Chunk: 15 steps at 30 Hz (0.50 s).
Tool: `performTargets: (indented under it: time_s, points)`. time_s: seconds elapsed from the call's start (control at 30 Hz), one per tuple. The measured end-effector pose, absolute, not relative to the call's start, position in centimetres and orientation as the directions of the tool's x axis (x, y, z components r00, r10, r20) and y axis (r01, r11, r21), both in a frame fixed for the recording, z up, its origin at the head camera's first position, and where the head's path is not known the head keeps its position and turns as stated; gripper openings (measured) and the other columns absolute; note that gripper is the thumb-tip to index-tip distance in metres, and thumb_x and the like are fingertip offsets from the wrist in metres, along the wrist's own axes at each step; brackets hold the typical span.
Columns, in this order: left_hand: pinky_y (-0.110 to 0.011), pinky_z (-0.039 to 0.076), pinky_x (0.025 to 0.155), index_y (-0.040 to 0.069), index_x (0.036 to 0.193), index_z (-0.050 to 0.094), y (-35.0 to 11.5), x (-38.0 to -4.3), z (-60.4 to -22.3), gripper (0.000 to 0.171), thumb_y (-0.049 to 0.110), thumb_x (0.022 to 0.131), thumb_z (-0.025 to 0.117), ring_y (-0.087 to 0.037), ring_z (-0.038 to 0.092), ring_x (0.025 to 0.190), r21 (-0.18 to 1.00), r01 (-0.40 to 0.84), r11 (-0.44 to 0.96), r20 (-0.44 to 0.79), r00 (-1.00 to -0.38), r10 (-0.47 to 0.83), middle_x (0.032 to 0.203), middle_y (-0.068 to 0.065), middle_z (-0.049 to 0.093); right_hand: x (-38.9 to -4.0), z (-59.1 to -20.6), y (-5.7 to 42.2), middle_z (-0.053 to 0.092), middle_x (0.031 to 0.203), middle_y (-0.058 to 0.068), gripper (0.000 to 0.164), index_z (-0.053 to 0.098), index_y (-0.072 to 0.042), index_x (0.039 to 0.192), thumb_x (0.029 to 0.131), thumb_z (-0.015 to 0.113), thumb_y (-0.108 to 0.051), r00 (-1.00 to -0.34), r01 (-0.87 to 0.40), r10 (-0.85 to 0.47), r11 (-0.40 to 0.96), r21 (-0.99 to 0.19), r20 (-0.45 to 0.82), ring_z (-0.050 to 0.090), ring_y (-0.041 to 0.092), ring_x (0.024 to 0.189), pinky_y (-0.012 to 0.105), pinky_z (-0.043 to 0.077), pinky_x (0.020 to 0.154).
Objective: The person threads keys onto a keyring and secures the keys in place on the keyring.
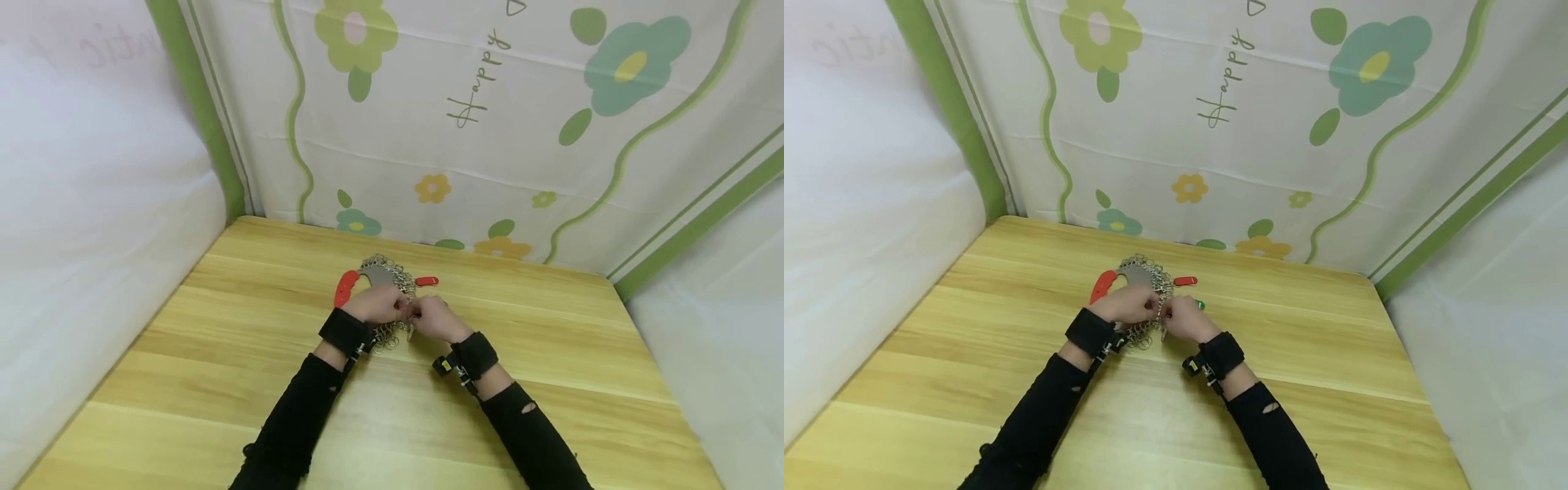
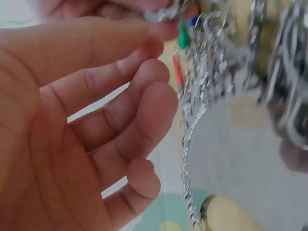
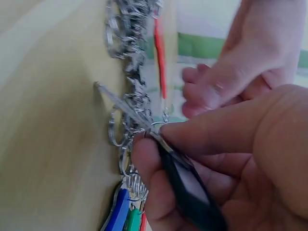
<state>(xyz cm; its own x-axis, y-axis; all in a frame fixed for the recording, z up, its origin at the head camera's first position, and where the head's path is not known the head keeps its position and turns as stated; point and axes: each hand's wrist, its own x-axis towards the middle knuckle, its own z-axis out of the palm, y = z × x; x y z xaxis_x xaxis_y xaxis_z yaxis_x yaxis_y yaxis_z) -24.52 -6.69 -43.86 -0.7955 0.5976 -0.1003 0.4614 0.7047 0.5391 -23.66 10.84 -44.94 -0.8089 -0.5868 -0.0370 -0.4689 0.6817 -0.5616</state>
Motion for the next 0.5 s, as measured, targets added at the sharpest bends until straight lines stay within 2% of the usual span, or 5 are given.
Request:
performTargets:
  time_s: [0.2, 0.4, 0.5]
  points:
    - [-0.024, 0.031, 0.054, 0.014, 0.057, 0.043, -8.0, -24.7, -43.1, 0.039, 0.008, 0.095, 0.051, -0.011, 0.030, 0.047, 0.602, 0.424, 0.677, -0.075, -0.814, 0.576, 0.053, 0.004, 0.031, -23.2, -45.1, 11.5, 0.066, 0.091, 0.006, 0.026, 0.067, -0.004, 0.096, 0.080, 0.054, 0.011, -0.737, -0.562, -0.675, 0.648, -0.514, -0.044, 0.059, 0.014, 0.077, 0.030, 0.049, 0.070]
    - [-0.025, 0.032, 0.055, 0.015, 0.060, 0.047, -8.7, -24.8, -43.1, 0.036, 0.012, 0.095, 0.053, -0.010, 0.033, 0.049, 0.580, 0.409, 0.704, -0.066, -0.838, 0.541, 0.056, 0.004, 0.034, -22.9, -45.6, 12.0, 0.065, 0.099, 0.006, 0.035, 0.065, -0.003, 0.103, 0.072, 0.058, 0.012, -0.733, -0.564, -0.678, 0.651, -0.507, -0.055, 0.061, 0.021, 0.093, 0.033, 0.050, 0.080]
    - [-0.024, 0.033, 0.055, 0.015, 0.062, 0.047, -8.8, -24.9, -43.3, 0.033, 0.014, 0.095, 0.052, -0.010, 0.036, 0.050, 0.558, 0.400, 0.727, -0.074, -0.849, 0.524, 0.057, 0.004, 0.037, -22.7, -45.8, 12.3, 0.064, 0.098, 0.007, 0.033, 0.063, -0.002, 0.105, 0.074, 0.061, 0.011, -0.727, -0.584, -0.686, 0.642, -0.497, -0.033, 0.061, 0.020, 0.093, 0.034, 0.050, 0.080]
